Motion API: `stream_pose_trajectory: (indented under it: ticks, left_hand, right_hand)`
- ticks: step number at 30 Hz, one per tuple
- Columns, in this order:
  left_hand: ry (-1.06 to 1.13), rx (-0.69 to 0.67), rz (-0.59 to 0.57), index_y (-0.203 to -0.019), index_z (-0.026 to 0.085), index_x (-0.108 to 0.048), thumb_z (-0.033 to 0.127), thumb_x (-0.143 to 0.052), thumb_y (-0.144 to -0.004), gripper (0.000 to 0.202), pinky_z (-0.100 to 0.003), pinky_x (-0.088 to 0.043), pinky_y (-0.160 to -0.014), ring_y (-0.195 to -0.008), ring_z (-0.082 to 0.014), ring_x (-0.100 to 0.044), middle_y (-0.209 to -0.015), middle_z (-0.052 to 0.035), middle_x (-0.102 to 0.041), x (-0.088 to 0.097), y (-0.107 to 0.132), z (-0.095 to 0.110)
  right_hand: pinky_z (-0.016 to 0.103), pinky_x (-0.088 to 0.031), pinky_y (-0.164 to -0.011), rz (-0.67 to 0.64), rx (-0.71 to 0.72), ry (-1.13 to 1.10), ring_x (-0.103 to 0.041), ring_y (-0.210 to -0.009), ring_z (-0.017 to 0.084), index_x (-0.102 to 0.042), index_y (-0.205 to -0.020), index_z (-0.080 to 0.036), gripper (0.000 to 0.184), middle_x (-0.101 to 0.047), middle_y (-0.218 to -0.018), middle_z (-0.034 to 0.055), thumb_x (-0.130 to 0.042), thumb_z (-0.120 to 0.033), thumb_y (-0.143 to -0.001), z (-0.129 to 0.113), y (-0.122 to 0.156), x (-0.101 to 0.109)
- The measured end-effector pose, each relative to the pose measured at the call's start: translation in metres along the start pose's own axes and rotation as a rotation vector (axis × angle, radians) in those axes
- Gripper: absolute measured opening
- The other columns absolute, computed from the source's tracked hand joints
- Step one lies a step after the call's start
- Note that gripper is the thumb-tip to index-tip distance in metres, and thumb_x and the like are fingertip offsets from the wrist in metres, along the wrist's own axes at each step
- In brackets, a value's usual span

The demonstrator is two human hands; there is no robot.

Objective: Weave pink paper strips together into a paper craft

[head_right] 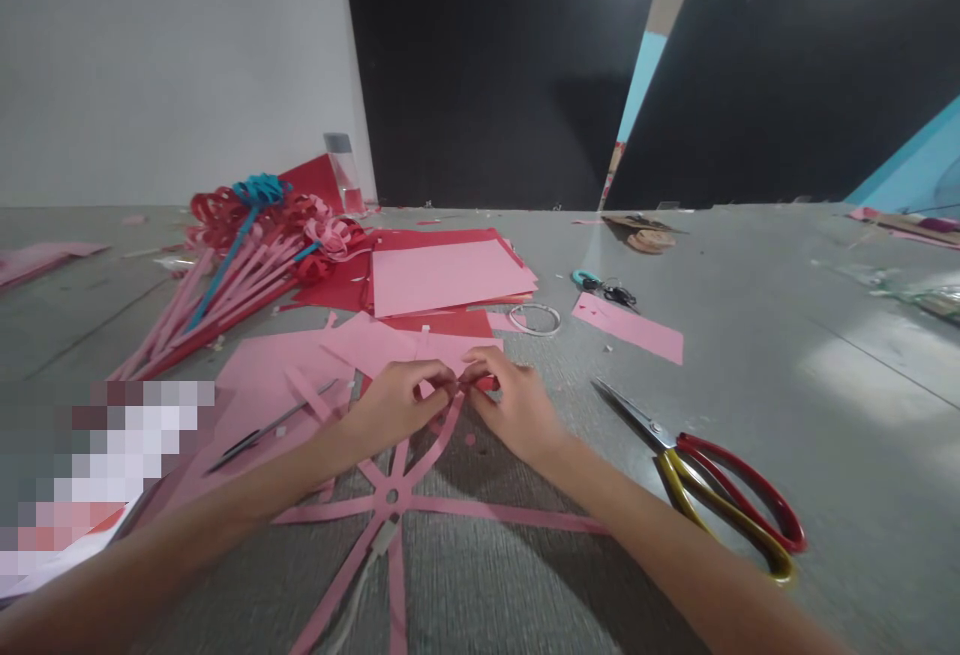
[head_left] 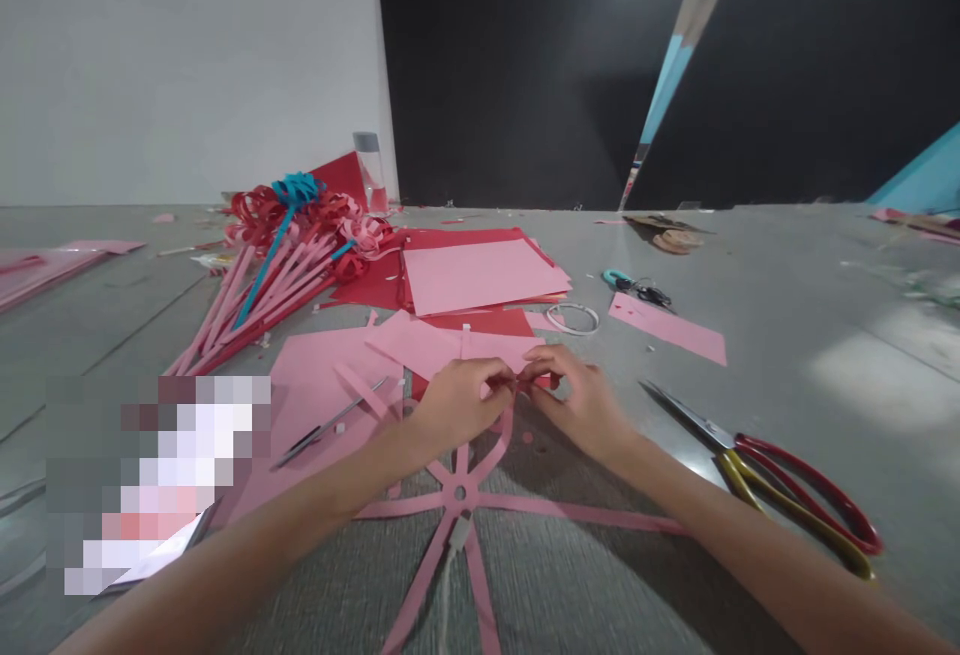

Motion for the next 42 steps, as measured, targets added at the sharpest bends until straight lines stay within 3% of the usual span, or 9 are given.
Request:
stream_pose_trajectory:
  ticks: [7,11,15,19,22,28,30,34,42]
  left_hand:
    - [-0.191,-0.045,0.079,-0.073,0.018,-0.068,0.017,-0.052,-0.072,0.016,-0.024,-0.042,-0.066,-0.071,-0.0155,-0.060,-0.077,-0.0019,-0.069,0.001,0.001,0.009]
    - [0.073,-0.001,0.060,-0.070,0.016,-0.067,0.016,-0.050,-0.073,0.017,-0.021,-0.041,-0.058,-0.059,-0.0115,-0.056,-0.065,-0.0004,-0.065,-0.001,-0.006,0.003]
    - [0.197,0.015,0.081,-0.068,0.014,-0.066,0.017,-0.048,-0.077,0.020,-0.020,-0.043,-0.057,-0.062,-0.0123,-0.058,-0.066,-0.0019,-0.066,0.002,-0.011,-0.007]
    - [-0.012,-0.060,0.115,-0.081,0.016,-0.069,0.015,-0.048,-0.079,0.022,-0.024,-0.046,-0.071,-0.077,-0.0156,-0.063,-0.085,-0.0047,-0.070,0.008,-0.008,-0.007]
    - [-0.127,-0.066,0.103,-0.099,0.017,-0.067,0.013,-0.043,-0.083,0.029,-0.024,-0.047,-0.074,-0.082,-0.0157,-0.064,-0.092,-0.0051,-0.070,0.008,-0.001,-0.003]
    - [-0.539,0.023,-0.012,-0.126,0.012,-0.050,0.025,-0.038,-0.092,0.038,-0.034,-0.049,-0.075,-0.089,-0.0237,-0.065,-0.106,-0.0167,-0.064,0.009,0.040,0.016]
    - [-0.638,0.029,-0.075,-0.116,0.014,-0.056,0.036,-0.041,-0.091,0.037,-0.036,-0.049,-0.073,-0.086,-0.0255,-0.065,-0.103,-0.0167,-0.064,0.010,0.062,0.027]
    - [-0.605,0.120,-0.309,-0.080,0.016,-0.064,0.051,-0.055,-0.080,0.036,-0.033,-0.048,-0.068,-0.073,-0.0253,-0.065,-0.071,-0.0083,-0.066,0.006,0.107,0.037]
    - [-0.476,0.044,-0.403,-0.081,0.017,-0.061,0.022,-0.057,-0.076,0.009,-0.032,-0.047,-0.070,-0.081,-0.0262,-0.065,-0.086,-0.0086,-0.068,0.003,0.132,0.039]
  right_hand:
    - [0.031,-0.052,-0.064,0.050,0.019,0.110,-0.069,-0.071,0.018,-0.046,-0.100,-0.025,0.028,-0.072,-0.077,0.0003,-0.054,-0.013,-0.075,-0.007,0.002,-0.002]
    - [0.033,-0.051,-0.060,0.107,0.116,0.282,-0.067,-0.068,0.020,-0.048,-0.089,-0.025,0.017,-0.071,-0.075,0.0024,-0.053,-0.013,-0.078,-0.016,0.006,-0.001]
    - [0.038,-0.053,-0.073,0.117,0.317,0.275,-0.067,-0.078,0.021,-0.051,-0.088,-0.026,0.012,-0.069,-0.082,0.0038,-0.053,-0.015,-0.083,-0.024,0.006,0.002]
    - [0.045,-0.051,-0.086,0.143,0.122,0.024,-0.061,-0.106,0.025,-0.036,-0.128,-0.026,0.053,-0.057,-0.122,0.0126,-0.061,-0.026,-0.081,-0.006,0.002,0.003]
    - [0.041,-0.055,-0.078,0.046,-0.007,-0.186,-0.066,-0.096,0.023,-0.023,-0.136,-0.028,0.069,-0.048,-0.129,0.0146,-0.062,-0.029,-0.079,0.008,0.000,-0.008]
    - [0.041,-0.054,-0.077,0.065,-0.053,-0.179,-0.068,-0.080,0.019,-0.027,-0.135,-0.023,0.061,-0.053,-0.120,0.0143,-0.057,-0.026,-0.081,0.014,0.001,-0.013]
    - [0.042,-0.053,-0.079,0.037,-0.040,-0.111,-0.067,-0.079,0.019,-0.029,-0.134,-0.023,0.059,-0.056,-0.117,0.0131,-0.053,-0.019,-0.080,0.013,0.002,-0.014]
    - [0.047,-0.049,-0.089,0.027,0.073,0.012,-0.062,-0.101,0.024,-0.034,-0.130,-0.023,0.063,-0.056,-0.119,0.0132,-0.050,-0.009,-0.071,0.007,0.002,-0.014]
    - [0.051,-0.046,-0.091,0.110,0.171,0.136,-0.055,-0.110,0.029,-0.035,-0.130,-0.021,0.060,-0.054,-0.121,0.0146,-0.052,-0.017,-0.073,0.000,0.003,-0.009]
Point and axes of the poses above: each hand's wrist, its own y-axis away from the middle knuckle, its own x-axis out of the back of the hand, z = x × y, the point moved 4 cm from there along -y, towards the middle knuckle
